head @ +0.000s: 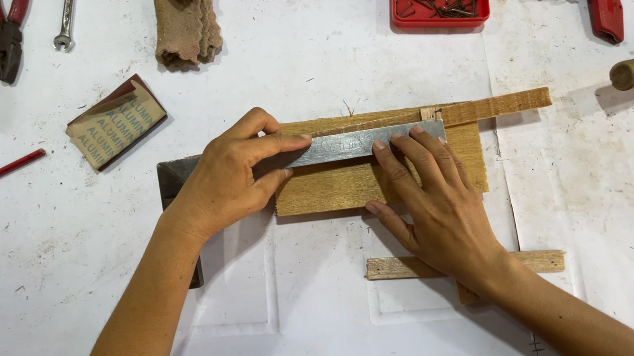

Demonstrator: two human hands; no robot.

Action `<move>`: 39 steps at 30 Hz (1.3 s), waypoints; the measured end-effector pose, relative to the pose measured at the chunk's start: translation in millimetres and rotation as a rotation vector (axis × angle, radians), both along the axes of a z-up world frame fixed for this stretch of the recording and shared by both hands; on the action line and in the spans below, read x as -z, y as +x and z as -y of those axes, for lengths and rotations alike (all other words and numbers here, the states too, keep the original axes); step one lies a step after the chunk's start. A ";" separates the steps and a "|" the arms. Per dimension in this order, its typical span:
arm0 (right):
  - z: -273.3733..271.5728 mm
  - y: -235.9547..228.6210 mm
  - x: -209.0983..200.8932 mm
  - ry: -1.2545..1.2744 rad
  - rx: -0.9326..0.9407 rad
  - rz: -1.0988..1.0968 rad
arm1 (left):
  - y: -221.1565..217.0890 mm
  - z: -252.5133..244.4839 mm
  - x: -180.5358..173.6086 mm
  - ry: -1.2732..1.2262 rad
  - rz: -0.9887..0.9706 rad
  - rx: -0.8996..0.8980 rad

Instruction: The person aligns wooden strips on a workbench, uses a try square and pencil to mark measurement lines, positions a crossbar against the frame, hammers nails to fasten the joint, then sands a wooden strip with a sanding block.

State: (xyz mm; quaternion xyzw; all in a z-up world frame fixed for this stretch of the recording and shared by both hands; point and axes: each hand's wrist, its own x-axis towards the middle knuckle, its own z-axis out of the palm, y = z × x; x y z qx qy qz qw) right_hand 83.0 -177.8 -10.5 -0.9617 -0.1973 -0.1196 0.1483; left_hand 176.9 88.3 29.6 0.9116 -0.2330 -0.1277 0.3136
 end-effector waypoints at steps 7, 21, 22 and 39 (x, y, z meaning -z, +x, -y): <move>0.4 0.5 0.6 -0.025 -0.006 0.018 | -0.4 -0.6 2.8 0.008 0.008 0.010; -0.5 2.6 -3.6 -0.078 0.007 0.007 | -8.5 0.5 2.3 0.125 0.250 0.067; -0.7 2.6 -4.0 -0.076 0.005 0.008 | -8.8 1.5 2.2 0.127 0.251 0.065; -4.5 1.4 -4.7 -0.140 0.026 0.008 | -3.0 0.3 11.6 0.092 0.280 0.089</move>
